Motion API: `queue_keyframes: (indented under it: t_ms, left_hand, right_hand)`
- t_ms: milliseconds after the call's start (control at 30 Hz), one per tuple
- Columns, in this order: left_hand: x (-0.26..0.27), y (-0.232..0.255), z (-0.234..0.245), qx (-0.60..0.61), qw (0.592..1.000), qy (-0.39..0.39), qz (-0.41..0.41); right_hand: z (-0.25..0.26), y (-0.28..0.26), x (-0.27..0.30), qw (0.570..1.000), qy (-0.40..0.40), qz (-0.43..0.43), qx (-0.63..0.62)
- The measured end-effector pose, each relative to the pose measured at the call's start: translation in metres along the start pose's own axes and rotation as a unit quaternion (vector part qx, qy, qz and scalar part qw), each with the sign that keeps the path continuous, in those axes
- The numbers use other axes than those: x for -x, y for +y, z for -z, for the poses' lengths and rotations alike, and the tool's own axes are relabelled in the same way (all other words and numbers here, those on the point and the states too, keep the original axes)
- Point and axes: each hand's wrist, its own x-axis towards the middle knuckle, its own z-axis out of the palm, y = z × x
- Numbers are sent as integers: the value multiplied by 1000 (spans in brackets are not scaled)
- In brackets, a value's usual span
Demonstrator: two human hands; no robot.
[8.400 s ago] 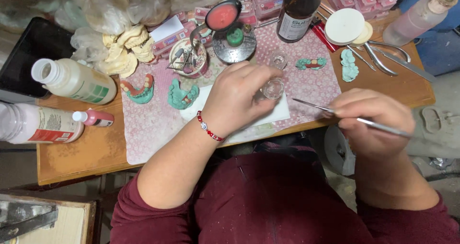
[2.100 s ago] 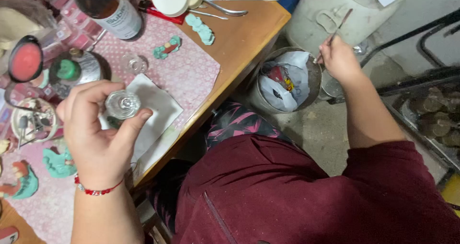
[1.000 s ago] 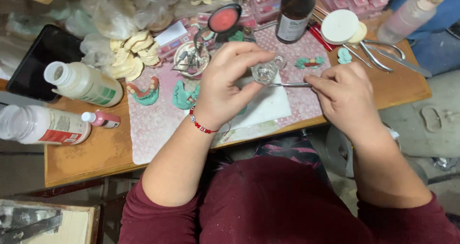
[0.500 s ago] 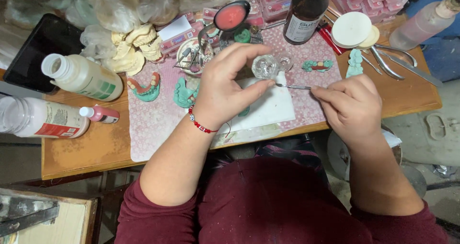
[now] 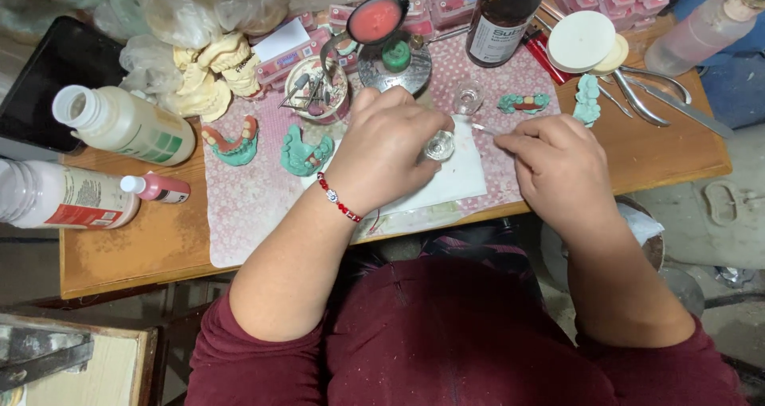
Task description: Shaping and applying material to dental models using hand tools.
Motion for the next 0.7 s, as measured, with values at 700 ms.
queue_keyframes:
  t_ms: [700]
  left_hand:
    - [45,84,13,-97,951,255,-145]
  right_hand:
    - [-20,56,107,954,61,-226,-186]
